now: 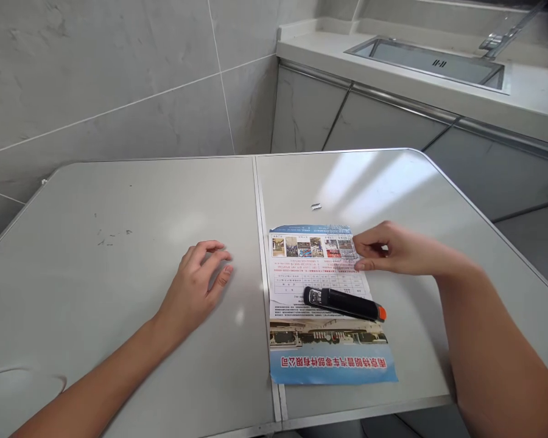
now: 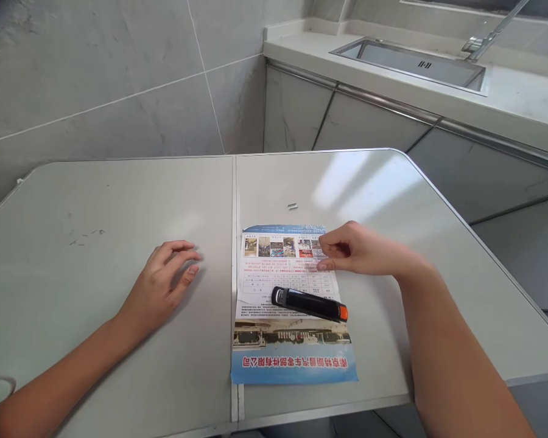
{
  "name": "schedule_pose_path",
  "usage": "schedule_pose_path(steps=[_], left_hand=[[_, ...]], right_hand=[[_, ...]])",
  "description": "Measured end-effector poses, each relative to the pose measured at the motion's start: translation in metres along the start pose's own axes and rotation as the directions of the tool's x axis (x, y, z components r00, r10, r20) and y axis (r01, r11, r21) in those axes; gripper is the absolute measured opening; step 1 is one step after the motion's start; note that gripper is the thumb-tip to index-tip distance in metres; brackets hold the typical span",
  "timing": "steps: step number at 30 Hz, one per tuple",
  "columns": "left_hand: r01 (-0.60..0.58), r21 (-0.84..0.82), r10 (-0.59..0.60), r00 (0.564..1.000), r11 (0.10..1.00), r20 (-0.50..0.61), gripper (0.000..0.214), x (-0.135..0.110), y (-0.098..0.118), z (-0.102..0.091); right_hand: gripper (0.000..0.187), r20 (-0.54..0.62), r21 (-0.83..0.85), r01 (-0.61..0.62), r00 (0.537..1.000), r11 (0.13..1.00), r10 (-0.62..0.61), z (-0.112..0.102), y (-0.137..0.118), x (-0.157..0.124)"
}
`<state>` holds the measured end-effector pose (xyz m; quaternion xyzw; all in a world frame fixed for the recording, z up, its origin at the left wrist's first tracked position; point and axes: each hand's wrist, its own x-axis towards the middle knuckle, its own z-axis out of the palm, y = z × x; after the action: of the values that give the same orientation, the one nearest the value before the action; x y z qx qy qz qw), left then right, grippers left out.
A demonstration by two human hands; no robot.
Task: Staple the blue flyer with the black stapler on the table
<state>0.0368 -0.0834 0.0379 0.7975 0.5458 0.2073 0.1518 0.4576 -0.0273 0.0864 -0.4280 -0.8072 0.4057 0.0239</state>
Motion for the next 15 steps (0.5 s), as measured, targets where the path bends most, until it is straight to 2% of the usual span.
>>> schedule_pose_path(steps=[2, 5, 7, 10, 12, 15], left_hand=[[-0.011, -0.003, 0.011, 1.0, 1.0, 0.011, 0.025, 0.002, 0.001, 0.002], [0.003, -0.032, -0.003, 1.0, 0.999, 0.003, 0.028, 0.007, -0.002, 0.005], [0.052, -0.099, -0.052, 0.999, 0.994, -0.007, 0.033, 0.01, -0.006, 0.005], [0.142, -0.224, -0.147, 0.989, 0.964, -0.007, 0.038, 0.014, -0.009, 0.001], [0.168, -0.248, -0.175, 0.985, 0.954, -0.003, 0.036, 0.019, -0.007, -0.005], [0.12, -0.228, -0.123, 0.992, 0.966, -0.001, 0.029, 0.036, 0.008, -0.009]], right_hand=[[0.056, -0.035, -0.002, -0.036, 0.999, 0.999, 0.036, -0.001, 0.006, 0.001], [0.052, 0.003, 0.038, -0.009, 1.0, 0.999, 0.009, -0.002, 0.009, -0.001], [0.051, 0.14, 0.099, 0.049, 0.988, 0.994, -0.063, -0.003, 0.008, -0.004], [0.064, 0.414, 0.209, 0.087, 0.894, 0.974, -0.169, 0.001, 0.008, -0.005], [0.072, 0.47, 0.2, 0.088, 0.865, 0.976, -0.174, 0.007, 0.006, -0.002], [0.073, 0.432, 0.081, 0.119, 0.891, 0.99, -0.142, 0.02, -0.002, 0.006]])
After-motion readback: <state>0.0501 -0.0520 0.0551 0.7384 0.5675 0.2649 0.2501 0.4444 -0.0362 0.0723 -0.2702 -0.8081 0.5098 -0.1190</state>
